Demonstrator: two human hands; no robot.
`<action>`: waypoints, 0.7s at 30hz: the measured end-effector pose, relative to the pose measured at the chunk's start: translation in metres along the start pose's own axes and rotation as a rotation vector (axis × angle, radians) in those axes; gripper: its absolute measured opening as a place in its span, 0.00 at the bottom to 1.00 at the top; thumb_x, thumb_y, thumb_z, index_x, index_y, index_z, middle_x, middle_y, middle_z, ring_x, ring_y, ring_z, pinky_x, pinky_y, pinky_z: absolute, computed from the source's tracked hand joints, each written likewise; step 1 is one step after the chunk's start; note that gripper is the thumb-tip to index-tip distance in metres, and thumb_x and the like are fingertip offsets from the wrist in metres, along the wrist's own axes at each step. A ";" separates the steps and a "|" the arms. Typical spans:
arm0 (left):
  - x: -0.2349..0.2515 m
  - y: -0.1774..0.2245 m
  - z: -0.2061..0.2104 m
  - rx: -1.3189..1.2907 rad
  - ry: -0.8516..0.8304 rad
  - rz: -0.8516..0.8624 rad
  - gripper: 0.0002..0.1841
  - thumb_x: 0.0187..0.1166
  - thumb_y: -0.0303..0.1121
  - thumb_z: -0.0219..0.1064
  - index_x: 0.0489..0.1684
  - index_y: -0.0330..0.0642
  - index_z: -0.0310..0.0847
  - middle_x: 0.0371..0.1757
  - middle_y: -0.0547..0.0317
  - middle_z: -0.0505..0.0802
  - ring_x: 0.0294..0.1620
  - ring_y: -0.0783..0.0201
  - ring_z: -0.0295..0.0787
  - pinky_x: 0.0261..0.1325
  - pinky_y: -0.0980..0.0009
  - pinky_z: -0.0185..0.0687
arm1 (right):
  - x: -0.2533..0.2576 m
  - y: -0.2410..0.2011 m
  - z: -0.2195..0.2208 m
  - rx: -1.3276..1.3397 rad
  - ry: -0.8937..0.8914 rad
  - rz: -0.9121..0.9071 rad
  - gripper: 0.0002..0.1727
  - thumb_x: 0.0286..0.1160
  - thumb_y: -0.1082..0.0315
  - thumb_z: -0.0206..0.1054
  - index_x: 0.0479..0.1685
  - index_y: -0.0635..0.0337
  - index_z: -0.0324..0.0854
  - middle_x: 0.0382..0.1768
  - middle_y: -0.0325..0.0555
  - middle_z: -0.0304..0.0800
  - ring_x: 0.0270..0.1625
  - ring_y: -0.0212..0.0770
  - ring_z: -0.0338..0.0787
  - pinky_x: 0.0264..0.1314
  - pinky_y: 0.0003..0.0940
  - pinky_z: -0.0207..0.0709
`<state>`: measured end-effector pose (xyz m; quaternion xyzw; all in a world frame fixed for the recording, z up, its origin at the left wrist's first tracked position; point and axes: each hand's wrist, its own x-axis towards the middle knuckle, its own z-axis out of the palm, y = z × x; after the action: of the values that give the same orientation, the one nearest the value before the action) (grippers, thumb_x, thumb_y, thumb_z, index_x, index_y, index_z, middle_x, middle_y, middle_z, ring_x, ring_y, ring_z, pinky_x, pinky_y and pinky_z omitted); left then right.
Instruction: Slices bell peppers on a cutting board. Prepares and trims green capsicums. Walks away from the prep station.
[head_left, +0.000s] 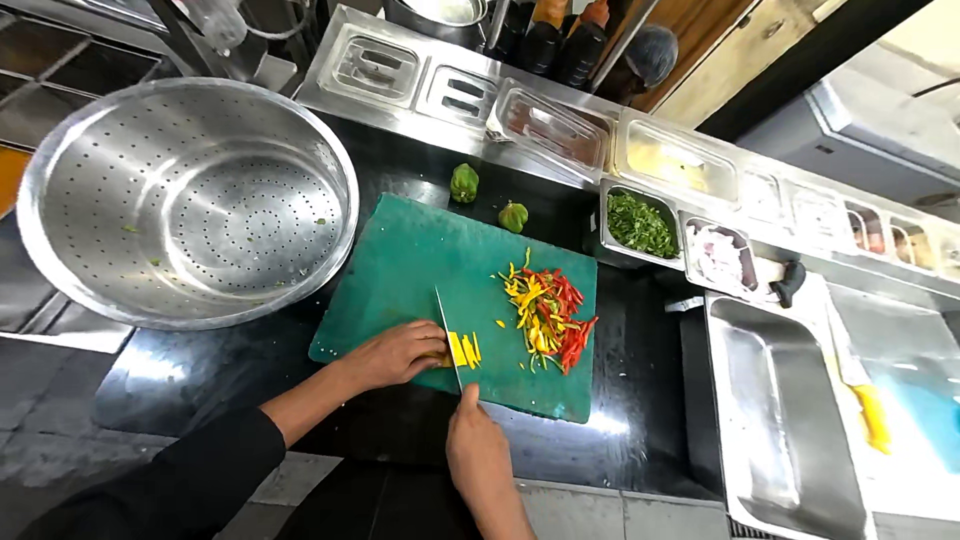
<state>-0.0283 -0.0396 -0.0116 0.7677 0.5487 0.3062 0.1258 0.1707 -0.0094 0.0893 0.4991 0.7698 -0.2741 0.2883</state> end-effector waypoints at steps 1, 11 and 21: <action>0.000 0.001 0.001 0.017 0.003 0.000 0.12 0.83 0.39 0.65 0.45 0.44 0.93 0.55 0.60 0.93 0.66 0.61 0.87 0.75 0.66 0.79 | -0.002 0.000 -0.004 -0.006 -0.017 0.000 0.21 0.94 0.62 0.44 0.80 0.55 0.61 0.52 0.56 0.91 0.54 0.57 0.94 0.53 0.52 0.86; -0.002 -0.003 -0.001 -0.013 0.051 0.008 0.12 0.81 0.40 0.67 0.40 0.42 0.92 0.51 0.58 0.94 0.63 0.61 0.88 0.75 0.67 0.78 | -0.011 -0.002 -0.009 0.017 -0.050 -0.014 0.20 0.94 0.62 0.45 0.79 0.54 0.62 0.50 0.56 0.91 0.53 0.57 0.95 0.51 0.52 0.86; -0.005 -0.007 0.002 -0.044 0.073 -0.021 0.12 0.80 0.41 0.69 0.39 0.41 0.91 0.51 0.56 0.93 0.64 0.59 0.87 0.74 0.67 0.78 | 0.009 -0.012 -0.001 0.029 -0.049 -0.019 0.22 0.94 0.63 0.45 0.82 0.56 0.59 0.53 0.58 0.90 0.55 0.57 0.94 0.54 0.53 0.86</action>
<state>-0.0332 -0.0415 -0.0190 0.7472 0.5542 0.3444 0.1259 0.1561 -0.0079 0.0852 0.4890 0.7632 -0.3002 0.2971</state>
